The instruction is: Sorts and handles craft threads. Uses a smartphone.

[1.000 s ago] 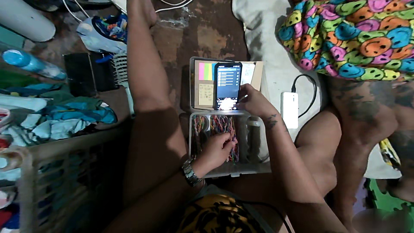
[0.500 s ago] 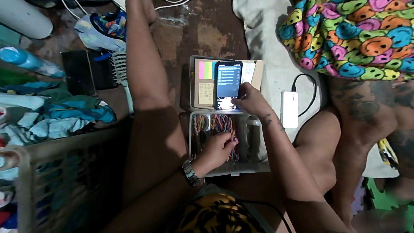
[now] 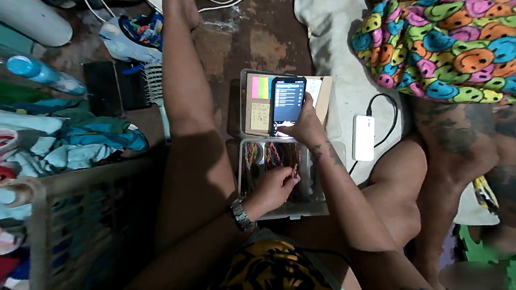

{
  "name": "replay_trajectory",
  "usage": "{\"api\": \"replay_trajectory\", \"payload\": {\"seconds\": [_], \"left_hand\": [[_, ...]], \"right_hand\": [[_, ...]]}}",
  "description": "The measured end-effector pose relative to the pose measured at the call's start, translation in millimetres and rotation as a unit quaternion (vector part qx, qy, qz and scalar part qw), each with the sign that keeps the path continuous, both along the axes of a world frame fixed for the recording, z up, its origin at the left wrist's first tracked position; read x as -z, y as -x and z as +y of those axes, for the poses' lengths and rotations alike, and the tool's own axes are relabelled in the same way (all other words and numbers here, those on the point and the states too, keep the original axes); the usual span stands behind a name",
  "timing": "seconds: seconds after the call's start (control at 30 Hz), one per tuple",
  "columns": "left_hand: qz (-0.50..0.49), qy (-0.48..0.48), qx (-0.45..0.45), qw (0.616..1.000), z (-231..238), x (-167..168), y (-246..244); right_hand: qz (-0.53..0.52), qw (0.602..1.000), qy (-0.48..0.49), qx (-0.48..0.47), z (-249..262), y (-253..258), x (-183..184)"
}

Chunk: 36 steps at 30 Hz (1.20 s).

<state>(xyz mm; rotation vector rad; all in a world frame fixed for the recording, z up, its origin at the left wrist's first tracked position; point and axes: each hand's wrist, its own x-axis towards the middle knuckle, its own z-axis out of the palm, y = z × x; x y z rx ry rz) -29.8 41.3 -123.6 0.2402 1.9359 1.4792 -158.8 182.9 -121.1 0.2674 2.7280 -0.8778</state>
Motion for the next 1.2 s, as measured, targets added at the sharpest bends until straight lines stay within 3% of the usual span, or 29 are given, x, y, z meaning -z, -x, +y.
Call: {"api": "replay_trajectory", "payload": {"seconds": [0.17, 0.33, 0.53, 0.87, 0.97, 1.07, 1.13, 1.2], "left_hand": [[0.009, -0.007, -0.003, 1.0, 0.3, 1.0, -1.2], [0.009, -0.009, -0.01, 1.0, -1.6, -1.5, 0.4], [0.007, 0.01, -0.013, 1.0, -2.0, -3.7, 2.9], [-0.001, 0.009, -0.01, 1.0, -1.4, -0.5, 1.9], [-0.014, 0.001, -0.025, 1.0, -0.9, -0.7, 2.0], [-0.026, -0.028, -0.073, 0.997, -2.8, -4.0, 3.8], [-0.041, -0.056, -0.103, 0.992, -5.3, -6.9, 6.3], [-0.056, -0.079, -0.115, 0.989, -6.5, -9.1, 8.1]], "right_hand": [[-0.002, 1.0, 0.026, 0.001, 4.3, 0.5, 1.8], [0.019, 0.989, 0.149, 0.005, 20.8, -0.3, -5.7], [-0.033, 0.985, 0.163, -0.044, 42.5, -0.7, -7.5], [-0.017, 0.991, 0.129, 0.0, 32.9, 0.6, -5.6], [0.041, 0.988, 0.149, 0.027, 31.7, -4.9, -13.9], [0.143, 0.977, 0.156, -0.005, 29.6, -31.7, -26.2], [0.118, 0.972, 0.201, -0.041, 29.3, -56.1, -38.3], [0.018, 0.969, 0.236, -0.076, 33.8, -77.5, -42.3]]}}
